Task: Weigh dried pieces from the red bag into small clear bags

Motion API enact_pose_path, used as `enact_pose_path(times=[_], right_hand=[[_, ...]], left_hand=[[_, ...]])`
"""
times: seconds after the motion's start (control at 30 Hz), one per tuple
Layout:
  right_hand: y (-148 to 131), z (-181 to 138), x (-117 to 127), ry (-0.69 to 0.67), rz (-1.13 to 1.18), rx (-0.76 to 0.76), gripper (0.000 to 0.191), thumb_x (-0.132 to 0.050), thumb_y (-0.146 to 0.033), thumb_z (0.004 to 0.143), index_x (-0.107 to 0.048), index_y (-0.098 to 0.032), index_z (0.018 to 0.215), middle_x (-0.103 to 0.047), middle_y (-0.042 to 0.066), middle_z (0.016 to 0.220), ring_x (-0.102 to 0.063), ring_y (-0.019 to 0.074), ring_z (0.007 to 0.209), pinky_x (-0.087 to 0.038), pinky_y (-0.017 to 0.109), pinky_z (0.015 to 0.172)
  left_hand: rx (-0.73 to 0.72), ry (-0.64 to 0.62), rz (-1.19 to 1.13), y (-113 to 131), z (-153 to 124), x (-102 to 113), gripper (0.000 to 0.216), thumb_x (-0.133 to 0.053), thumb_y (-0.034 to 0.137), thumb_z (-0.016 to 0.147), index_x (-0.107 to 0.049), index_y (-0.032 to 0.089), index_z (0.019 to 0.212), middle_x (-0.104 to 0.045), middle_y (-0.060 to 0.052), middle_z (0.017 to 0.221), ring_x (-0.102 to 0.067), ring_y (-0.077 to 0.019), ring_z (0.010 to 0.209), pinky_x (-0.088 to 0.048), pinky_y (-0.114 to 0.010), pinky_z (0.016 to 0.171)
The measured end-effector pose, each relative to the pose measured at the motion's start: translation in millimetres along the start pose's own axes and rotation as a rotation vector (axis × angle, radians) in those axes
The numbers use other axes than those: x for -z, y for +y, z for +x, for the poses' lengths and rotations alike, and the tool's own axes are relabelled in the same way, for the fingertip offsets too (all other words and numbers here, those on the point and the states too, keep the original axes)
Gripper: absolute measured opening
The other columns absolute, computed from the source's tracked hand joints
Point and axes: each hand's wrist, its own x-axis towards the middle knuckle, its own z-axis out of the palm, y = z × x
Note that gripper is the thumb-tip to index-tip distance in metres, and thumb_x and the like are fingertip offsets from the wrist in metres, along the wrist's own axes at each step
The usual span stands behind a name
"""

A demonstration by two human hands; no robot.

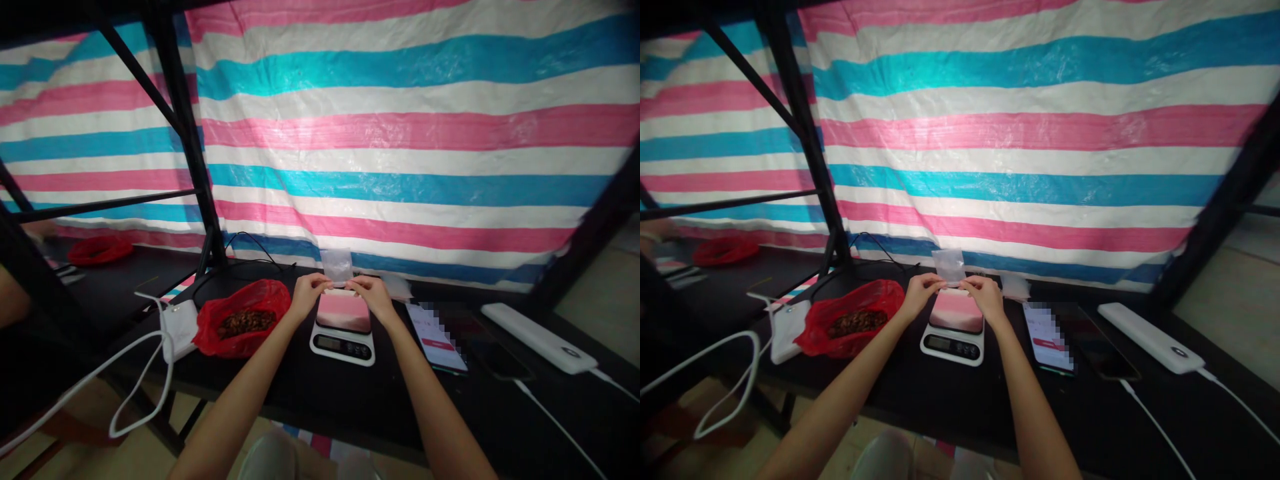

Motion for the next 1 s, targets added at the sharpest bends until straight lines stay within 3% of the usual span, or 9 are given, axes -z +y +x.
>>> enact_pose_path(times=[0.33, 0.73, 0.83, 1.0], right_hand=[[1, -5, -5, -0.038, -0.035, 0.050, 0.029, -0.057, -0.045, 0.075, -0.073, -0.020, 0.078, -0.071, 0.004, 0.074, -0.061, 0.0159, 0.057, -0.047, 0.027, 0.057], [0, -10, -23, 0.125, 0.004, 0.145, 0.027, -0.058, -0.040, 0.075, -0.069, -0.017, 0.065, -0.067, 0.005, 0.061, -0.057, 0.0144, 0.049, -0.043, 0.025, 0.048], [1, -9, -24, 0.119, 0.054, 0.131, 0.028, -0.058, -0.041, 0.076, -0.068, -0.016, 0.066, -0.066, 0.004, 0.060, -0.055, 0.0135, 0.047, -0.042, 0.025, 0.046], [1, -10, -21, 0.079, 0.067, 0.125, 0.029, -0.056, -0.043, 0.078, -0.066, -0.017, 0.070, -0.067, 0.004, 0.066, -0.054, 0.0122, 0.048, -0.043, 0.024, 0.048]], left_hand=[[0.038, 0.020, 0.080, -9, -4, 6, 0.018, -0.061, 0.028, 0.074, -0.069, 0.012, 0.077, -0.069, -0.005, 0.068, -0.061, -0.0132, 0.059, -0.047, -0.022, 0.058], [0.028, 0.133, 0.412, 0, -14, 5, 0.018, -0.055, 0.031, 0.079, -0.070, 0.021, 0.075, -0.070, 0.000, 0.070, -0.061, -0.0139, 0.064, -0.041, -0.023, 0.061], [0.015, 0.147, 0.354, -3, -15, 4, 0.020, -0.053, 0.032, 0.081, -0.069, 0.020, 0.077, -0.069, 0.000, 0.070, -0.058, -0.0125, 0.059, -0.040, -0.022, 0.058], [-0.064, 0.034, 0.051, -9, -12, 1, 0.019, -0.056, 0.033, 0.080, -0.063, 0.015, 0.080, -0.066, -0.001, 0.072, -0.059, -0.0112, 0.062, -0.044, -0.021, 0.062]])
